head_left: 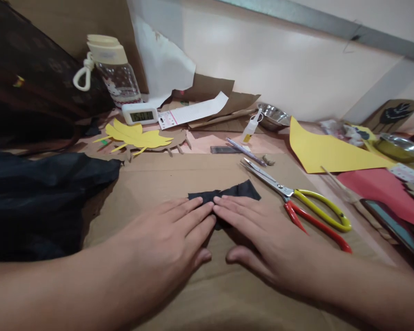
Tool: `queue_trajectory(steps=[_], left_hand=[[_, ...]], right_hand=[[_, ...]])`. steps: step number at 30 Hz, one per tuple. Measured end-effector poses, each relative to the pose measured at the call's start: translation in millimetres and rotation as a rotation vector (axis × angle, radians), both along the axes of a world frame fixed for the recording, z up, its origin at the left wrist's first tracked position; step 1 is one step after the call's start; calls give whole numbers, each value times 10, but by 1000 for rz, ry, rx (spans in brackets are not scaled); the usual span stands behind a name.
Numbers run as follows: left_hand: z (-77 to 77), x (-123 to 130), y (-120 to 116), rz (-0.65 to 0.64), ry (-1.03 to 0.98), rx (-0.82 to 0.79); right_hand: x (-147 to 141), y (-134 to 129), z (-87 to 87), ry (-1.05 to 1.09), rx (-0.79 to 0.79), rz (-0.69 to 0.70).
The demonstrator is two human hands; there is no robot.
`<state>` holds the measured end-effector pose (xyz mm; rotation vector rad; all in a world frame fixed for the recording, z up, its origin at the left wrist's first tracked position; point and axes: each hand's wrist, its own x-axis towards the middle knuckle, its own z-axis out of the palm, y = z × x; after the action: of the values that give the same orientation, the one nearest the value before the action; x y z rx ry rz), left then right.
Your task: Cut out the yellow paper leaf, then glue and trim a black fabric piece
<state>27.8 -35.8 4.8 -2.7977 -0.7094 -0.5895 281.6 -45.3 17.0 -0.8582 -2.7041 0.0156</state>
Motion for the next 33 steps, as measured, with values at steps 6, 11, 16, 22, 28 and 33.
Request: queue_trajectory(steps=[6,11,16,22,28,33], left_hand=[[66,-83,345,-13,-66,-117],[37,-86,470,-59,-75,-125],[-43,-74,508,-59,-119,-200],[-54,-53,530,24,-128,-312],[12,-99,511,107,-234,-327],[109,-140,239,-9,-93,-21]], right_hand=[[54,149,-97,112,-102,-77],[7,202,-83,119,-98,-91],[-96,263,-44,98,-66,-57],[-143,217,-7,84,-39,-70],[-98,349,-39,281,-159,-228],[-65,433,-24,411,-264,-392]])
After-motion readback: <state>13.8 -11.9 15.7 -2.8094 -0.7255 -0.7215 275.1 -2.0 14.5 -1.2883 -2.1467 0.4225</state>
